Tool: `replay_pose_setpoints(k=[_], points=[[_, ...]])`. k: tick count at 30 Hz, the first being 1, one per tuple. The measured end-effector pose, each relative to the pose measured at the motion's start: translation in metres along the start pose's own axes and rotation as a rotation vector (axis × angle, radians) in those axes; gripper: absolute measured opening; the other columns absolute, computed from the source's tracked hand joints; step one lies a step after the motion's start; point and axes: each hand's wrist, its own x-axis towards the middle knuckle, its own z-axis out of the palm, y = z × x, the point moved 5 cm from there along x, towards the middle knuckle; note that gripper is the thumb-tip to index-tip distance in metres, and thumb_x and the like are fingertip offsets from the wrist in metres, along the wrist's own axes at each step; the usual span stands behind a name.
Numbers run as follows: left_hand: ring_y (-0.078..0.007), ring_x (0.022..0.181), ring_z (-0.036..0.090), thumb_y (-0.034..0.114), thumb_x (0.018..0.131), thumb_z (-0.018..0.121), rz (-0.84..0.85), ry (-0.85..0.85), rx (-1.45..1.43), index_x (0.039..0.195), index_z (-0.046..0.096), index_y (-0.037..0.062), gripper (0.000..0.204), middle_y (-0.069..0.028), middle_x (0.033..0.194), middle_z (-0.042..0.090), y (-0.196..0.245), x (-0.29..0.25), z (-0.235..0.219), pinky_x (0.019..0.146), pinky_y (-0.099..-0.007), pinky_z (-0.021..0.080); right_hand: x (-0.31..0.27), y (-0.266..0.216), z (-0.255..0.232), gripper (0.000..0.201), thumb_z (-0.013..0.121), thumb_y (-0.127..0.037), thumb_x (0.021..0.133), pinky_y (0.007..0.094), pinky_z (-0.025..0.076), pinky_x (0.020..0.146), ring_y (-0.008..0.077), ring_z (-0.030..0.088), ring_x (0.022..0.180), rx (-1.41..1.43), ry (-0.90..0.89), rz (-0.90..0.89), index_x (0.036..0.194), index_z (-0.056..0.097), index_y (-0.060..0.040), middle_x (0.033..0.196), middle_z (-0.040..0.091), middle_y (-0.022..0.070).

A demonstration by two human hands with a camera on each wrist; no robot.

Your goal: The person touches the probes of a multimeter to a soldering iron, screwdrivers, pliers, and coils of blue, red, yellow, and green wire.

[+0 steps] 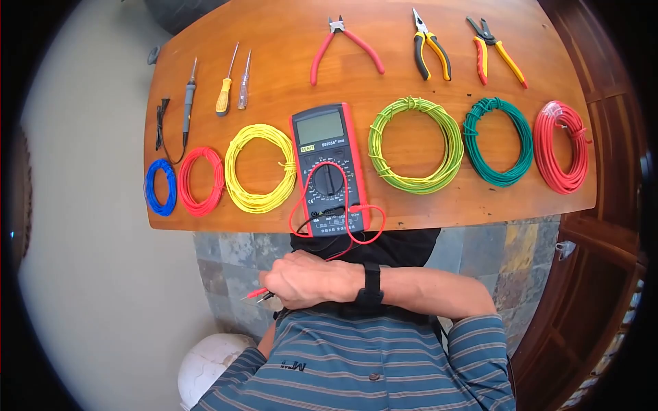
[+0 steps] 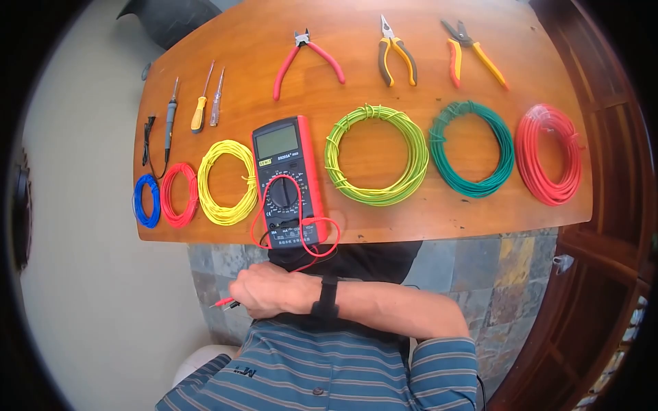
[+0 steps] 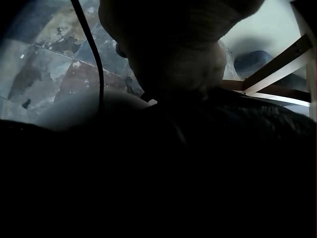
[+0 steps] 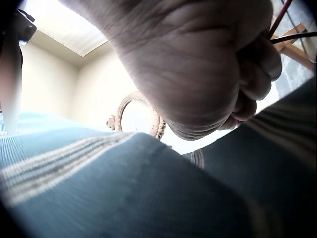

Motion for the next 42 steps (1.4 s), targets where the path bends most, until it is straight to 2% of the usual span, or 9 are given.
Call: replay_pose_setpoints(k=[8,10,14,19,24,31,35,37,42], points=[[-0.016,0.089,0.069,0.015,0.089,0.079,0.001,0.007,-0.064,0.113,0.077,0.0007,0.028,-0.0078,0.096,0.079,-0.014,-0.008,-0.01,0.082,-0.0356,0.053,-0.002,-0.002,0.008,0.021,0.07,-0.009,0.083,0.0578,0.055,0.066,0.0517,0.071,0.078,-0.017,0.007,-0.088,0.096,0.066,0.0063,0.078,0.071,0.0296],[-0.0165,0.089,0.07,0.015,0.089,0.079,0.009,0.017,-0.068,0.112,0.077,0.0007,0.028,-0.0084,0.095,0.079,-0.016,-0.006,-0.007,0.082,-0.036,0.053,-0.002,-0.005,0.004,0.017,0.068,-0.006,0.078,0.055,0.059,0.076,0.0482,0.074,0.088,-0.024,-0.053,0.006,0.09,0.073,0.0051,0.09,0.074,0.0296],[-0.0175,0.087,0.07,0.015,0.089,0.078,0.029,0.034,-0.076,0.111,0.077,0.0007,0.026,-0.0095,0.094,0.079,-0.02,0.005,-0.003,0.081,-0.0369,0.054,0.002,-0.007,0.01,0.016,0.067,-0.006,0.078,0.0548,0.059,0.076,0.0479,0.074,0.088,-0.027,-0.022,-0.016,0.089,0.073,0.0045,0.089,0.074,0.029],[-0.0187,0.086,0.071,0.016,0.09,0.077,0.043,0.044,-0.053,0.109,0.077,0.0008,0.025,-0.0109,0.092,0.079,-0.018,0.03,-0.002,0.079,-0.038,0.054,0.007,-0.01,0.015,0.019,0.068,-0.006,0.081,0.0559,0.056,0.066,0.0498,0.071,0.077,-0.041,-0.046,-0.083,0.095,0.065,0.0061,0.078,0.071,0.0291],[-0.02,0.084,0.072,0.016,0.09,0.076,-0.032,-0.025,-0.048,0.108,0.077,0.0008,0.023,-0.0124,0.09,0.079,-0.012,0.065,-0.041,0.078,-0.0391,0.054,0.008,-0.009,0.02,0.021,0.066,-0.007,0.083,0.0556,0.057,0.066,0.0495,0.071,0.076,-0.066,-0.041,-0.066,0.099,0.066,0.0056,0.078,0.071,0.028],[-0.0217,0.082,0.073,0.016,0.091,0.075,0.006,0.24,-0.096,0.106,0.077,0.0009,0.021,-0.0144,0.087,0.079,-0.093,0.067,-0.042,0.075,-0.0407,0.055,-0.001,-0.024,-0.02,0.03,0.063,-0.001,0.08,0.0551,0.055,0.068,0.0479,0.069,0.079,0.102,0.017,-0.045,0.11,0.065,0.0023,0.076,0.068,0.0252],[-0.0227,0.081,0.074,0.016,0.091,0.074,0.192,0.347,0.114,0.104,0.077,0.0009,0.02,-0.0155,0.086,0.079,-0.127,0.069,-0.015,0.074,-0.0415,0.055,-0.017,-0.031,-0.047,0.024,0.066,0.002,0.085,0.0414,0.053,0.062,0.0396,0.067,0.069,0.357,0.196,-0.114,0.109,0.066,-0.002,0.076,0.067,0.0177],[-0.0389,0.073,0.073,0.018,0.093,0.069,0.475,0.343,0.417,0.1,0.075,-0.0002,0.02,-0.0248,0.08,0.072,-0.14,0.045,-0.012,0.066,-0.0464,0.054,-0.022,-0.038,-0.06,0.019,0.067,0.002,0.089,0.0368,0.051,0.06,0.034,0.064,0.064,0.352,0.22,-0.113,0.108,0.068,-0.0018,0.076,0.067,0.0151],[-0.0494,0.085,0.07,0.023,0.09,0.068,0.413,0.315,0.406,0.099,0.076,0.0024,0.024,-0.0289,0.086,0.07,-0.174,0.071,-0.012,0.071,-0.0521,0.054,-0.022,-0.049,-0.073,0.013,0.065,-0.001,0.099,0.0325,0.048,0.058,0.022,0.063,0.061,0.361,0.232,-0.114,0.111,0.071,-0.0015,0.076,0.066,0.0092]])
